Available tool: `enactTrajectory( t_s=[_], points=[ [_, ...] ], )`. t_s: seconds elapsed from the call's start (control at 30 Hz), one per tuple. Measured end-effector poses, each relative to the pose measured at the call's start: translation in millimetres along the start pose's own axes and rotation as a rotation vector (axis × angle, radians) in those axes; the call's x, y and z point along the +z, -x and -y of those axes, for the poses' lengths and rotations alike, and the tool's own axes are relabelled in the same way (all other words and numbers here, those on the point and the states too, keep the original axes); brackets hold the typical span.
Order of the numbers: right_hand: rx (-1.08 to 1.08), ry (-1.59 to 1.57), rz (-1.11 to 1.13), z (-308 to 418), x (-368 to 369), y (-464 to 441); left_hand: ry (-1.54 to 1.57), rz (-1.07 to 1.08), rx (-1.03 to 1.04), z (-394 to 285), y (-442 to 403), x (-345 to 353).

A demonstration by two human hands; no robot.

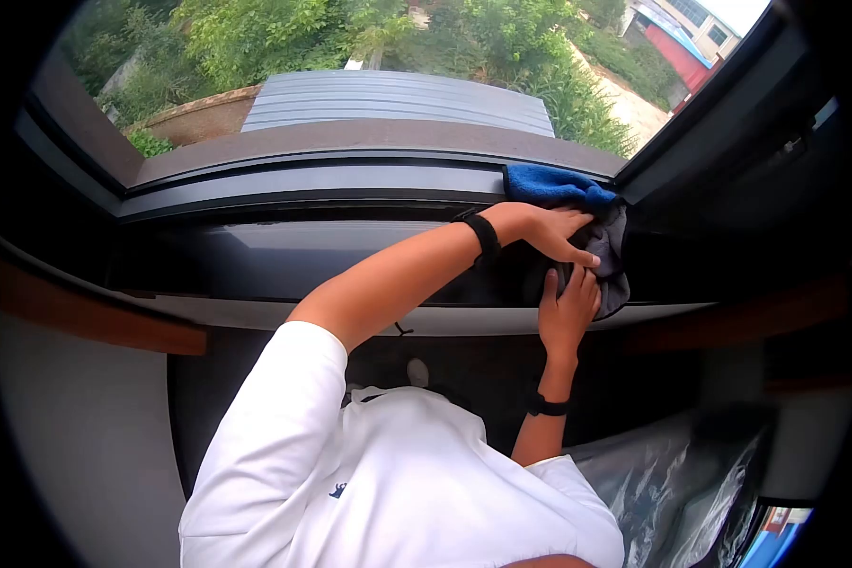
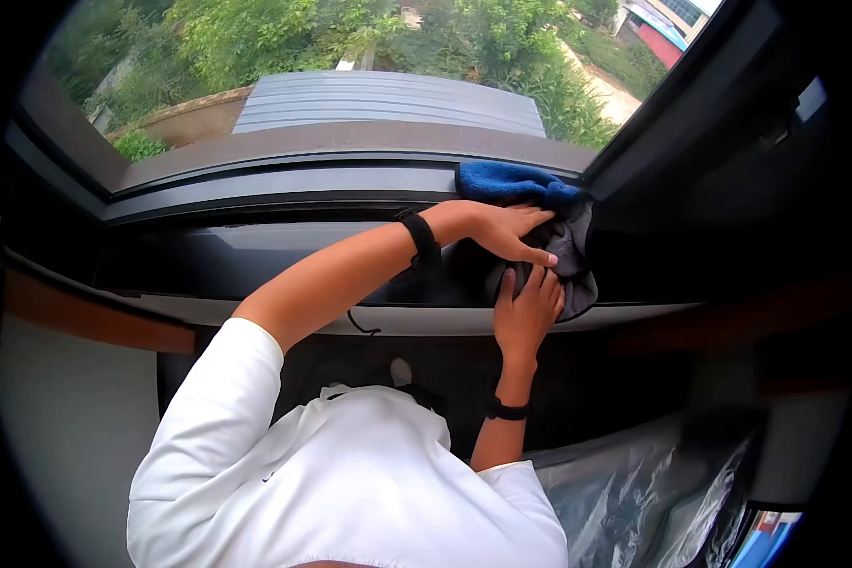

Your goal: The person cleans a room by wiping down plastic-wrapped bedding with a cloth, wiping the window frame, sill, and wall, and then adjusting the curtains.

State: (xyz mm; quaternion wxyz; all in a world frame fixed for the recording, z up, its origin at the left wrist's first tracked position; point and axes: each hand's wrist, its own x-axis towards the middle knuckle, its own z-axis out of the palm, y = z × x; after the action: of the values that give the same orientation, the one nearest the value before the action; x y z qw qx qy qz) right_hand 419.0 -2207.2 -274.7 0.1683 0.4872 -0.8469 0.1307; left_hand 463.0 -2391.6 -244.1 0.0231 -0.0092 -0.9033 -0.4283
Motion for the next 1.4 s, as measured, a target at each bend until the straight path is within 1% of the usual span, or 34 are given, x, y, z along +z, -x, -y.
enactTrajectory(
  t_s=[0.03, 0.07, 0.1, 0.13, 0.17, 0.2, 0.27, 0.3, 0.37, 0.4, 0.43, 0.47, 0.5, 0.57, 0.6, 0.63, 0.7, 0.73, 0.83, 0.87, 0.97, 1.0, 1.03, 1.1, 1.13, 1.2, 1.23, 1.3, 1.33, 1.37, 1.4],
  points=[
    [0.060, 0.012, -0.017, -13, -2, -5, 0.181, 0.010, -0.014, -3, -6, 9],
    [0.121, 0.024, -0.035, -27, -6, -12, 0.148, -0.018, -0.013, -2, -16, 21],
    [0.123, 0.037, -0.038, -40, -11, -17, 0.123, -0.040, -0.017, -1, -23, 37],
    [0.102, -0.013, -0.059, -51, -15, -25, 0.024, -0.067, -0.001, -10, -18, 49],
    [0.081, -0.063, -0.080, -59, -18, -33, 0.039, -0.073, -0.030, -20, -18, 56],
    [0.083, -0.050, -0.082, -65, -19, -43, 0.069, -0.043, -0.039, -31, -7, 49],
    [0.029, -0.289, 0.086, -69, -18, -69, 0.122, -0.022, -0.068, -37, 11, 43],
    [0.035, -0.301, 0.117, -67, -16, -78, 0.148, -0.028, -0.086, -32, 14, 45],
    [-0.074, -0.161, 0.089, -58, -17, -82, 0.178, -0.058, -0.051, -14, 22, 50],
    [-0.074, -0.148, 0.088, -47, -18, -82, 0.205, -0.027, -0.038, -7, 33, 46],
    [-0.199, -0.024, 0.057, -35, -21, -83, 0.230, 0.003, -0.025, -4, 48, 41],
    [-0.334, 0.092, 0.034, -26, -21, -85, 0.289, 0.065, -0.076, -3, 62, 38],
    [-0.344, 0.097, 0.041, -23, -20, -90, 0.299, 0.056, -0.076, -3, 66, 44],
    [-0.246, -0.005, 0.303, -24, -17, -103, 0.282, -0.034, -0.047, -3, 74, 64],
    [-0.342, -0.025, 0.245, -27, -11, -110, 0.263, -0.049, -0.029, -7, 79, 69],
    [-0.369, -0.022, 0.242, -16, -12, -115, 0.263, -0.076, -0.033, -6, 84, 73],
    [-0.382, 0.031, 0.331, 5, -15, -118, 0.270, -0.137, -0.041, -7, 93, 86],
    [-0.403, 0.032, 0.326, 12, -19, -116, 0.271, -0.168, -0.038, -10, 95, 93],
    [-0.483, 0.191, 0.340, 22, -40, -109, 0.241, -0.254, -0.007, -21, 95, 107],
    [-0.584, 0.199, 0.262, 33, -33, -102, 0.237, -0.267, -0.011, -16, 109, 111],
    [-0.629, 0.224, 0.296, 116, 5, -73, 0.312, -0.317, -0.001, 26, 180, 117],
    [-0.641, 0.242, 0.296, 148, 14, -66, 0.357, -0.368, 0.000, 40, 203, 117],
    [-0.654, 0.241, 0.291, 169, 17, -64, 0.402, -0.420, 0.002, 50, 217, 116],
    [-0.629, 0.307, 0.400, 185, 18, -65, 0.421, -0.452, -0.005, 54, 232, 115],
    [-0.636, 0.298, 0.396, 183, 19, -67, 0.446, -0.478, -0.003, 51, 235, 114],
    [-0.753, 0.148, 0.311, 182, 14, -72, 0.423, -0.515, -0.033, 46, 243, 112],
    [-0.730, 0.156, 0.295, 190, 9, -68, 0.406, -0.545, -0.056, 41, 253, 109],
    [-0.784, 0.091, 0.245, 199, 3, -58, 0.385, -0.579, -0.102, 26, 286, 106],
    [-0.683, 0.076, 0.367, 217, -5, -51, 0.419, -0.566, -0.141, 20, 311, 102],
    [-0.694, 0.058, 0.361, 221, -5, -45, 0.453, -0.554, -0.181, 16, 334, 99],
    [-0.634, 0.033, 0.328, 220, 0, -37, 0.440, -0.562, -0.197, 13, 352, 100]
  ],
)
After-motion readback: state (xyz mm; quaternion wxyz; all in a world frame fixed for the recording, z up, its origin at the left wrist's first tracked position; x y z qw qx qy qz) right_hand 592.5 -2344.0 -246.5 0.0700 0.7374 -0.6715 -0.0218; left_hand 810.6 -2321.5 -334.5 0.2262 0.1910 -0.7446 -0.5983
